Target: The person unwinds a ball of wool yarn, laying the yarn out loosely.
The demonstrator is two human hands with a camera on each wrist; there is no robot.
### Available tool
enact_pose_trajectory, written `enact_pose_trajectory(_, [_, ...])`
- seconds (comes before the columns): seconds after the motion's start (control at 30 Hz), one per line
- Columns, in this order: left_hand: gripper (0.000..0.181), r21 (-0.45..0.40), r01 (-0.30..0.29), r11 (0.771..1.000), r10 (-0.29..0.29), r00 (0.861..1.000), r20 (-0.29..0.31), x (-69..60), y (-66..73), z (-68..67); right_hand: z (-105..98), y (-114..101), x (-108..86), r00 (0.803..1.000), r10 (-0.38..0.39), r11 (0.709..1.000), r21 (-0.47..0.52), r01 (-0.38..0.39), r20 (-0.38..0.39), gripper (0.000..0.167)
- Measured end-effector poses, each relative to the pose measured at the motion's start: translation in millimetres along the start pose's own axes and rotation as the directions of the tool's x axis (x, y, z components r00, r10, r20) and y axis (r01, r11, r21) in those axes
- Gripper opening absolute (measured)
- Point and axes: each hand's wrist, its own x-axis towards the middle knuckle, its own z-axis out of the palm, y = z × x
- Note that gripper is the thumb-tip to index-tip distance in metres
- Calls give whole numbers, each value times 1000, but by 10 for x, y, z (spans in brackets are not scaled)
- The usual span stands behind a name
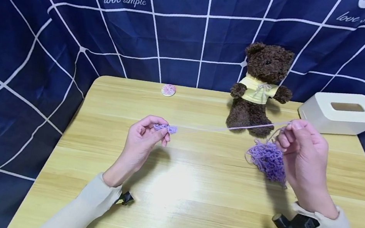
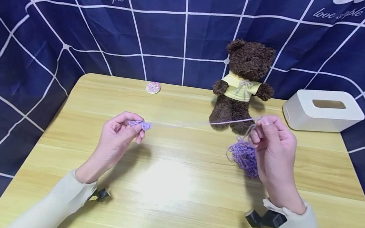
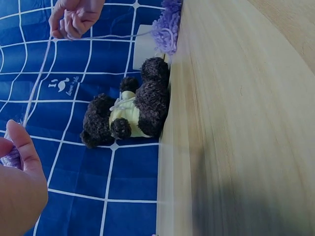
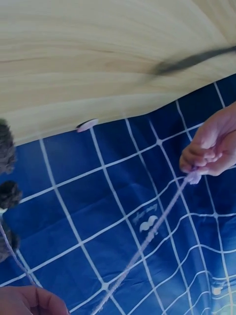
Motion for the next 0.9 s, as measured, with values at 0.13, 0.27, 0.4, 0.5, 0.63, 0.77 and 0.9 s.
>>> enact_pose_trajectory(0.13, [24,0,-7,1000,7,1000,-4,-7,11,-4,-116,-77,19,999,-28,997,68,30,-23,26])
enact_pose_trajectory(0.27, [23,0,-11,1000,11,1000,-8,-12,21,-12,-251,-157,26,996,-65,983,170,76,-67,26])
enact_pose_trajectory(0.4, [24,2,-13,1000,13,1000,-21,-14,21,-26,-372,-234,42,986,-98,965,230,127,-137,22])
enact_pose_trajectory(0.5, [25,1,-17,1000,17,1000,-24,-16,16,-28,-457,-281,46,975,-115,962,224,157,-191,19])
enact_pose_trajectory(0.63, [26,3,-23,1000,23,1000,-13,-14,12,-25,-560,-333,23,957,-149,966,171,194,-248,16])
enact_pose_trajectory(0.77, [26,17,-25,1000,26,1000,-15,-20,15,-31,-641,-380,5,944,-160,960,177,217,-289,14])
enact_pose_trajectory(0.9, [25,45,-26,999,27,999,-27,-30,16,-36,-692,-414,11,939,-158,952,204,227,-306,15])
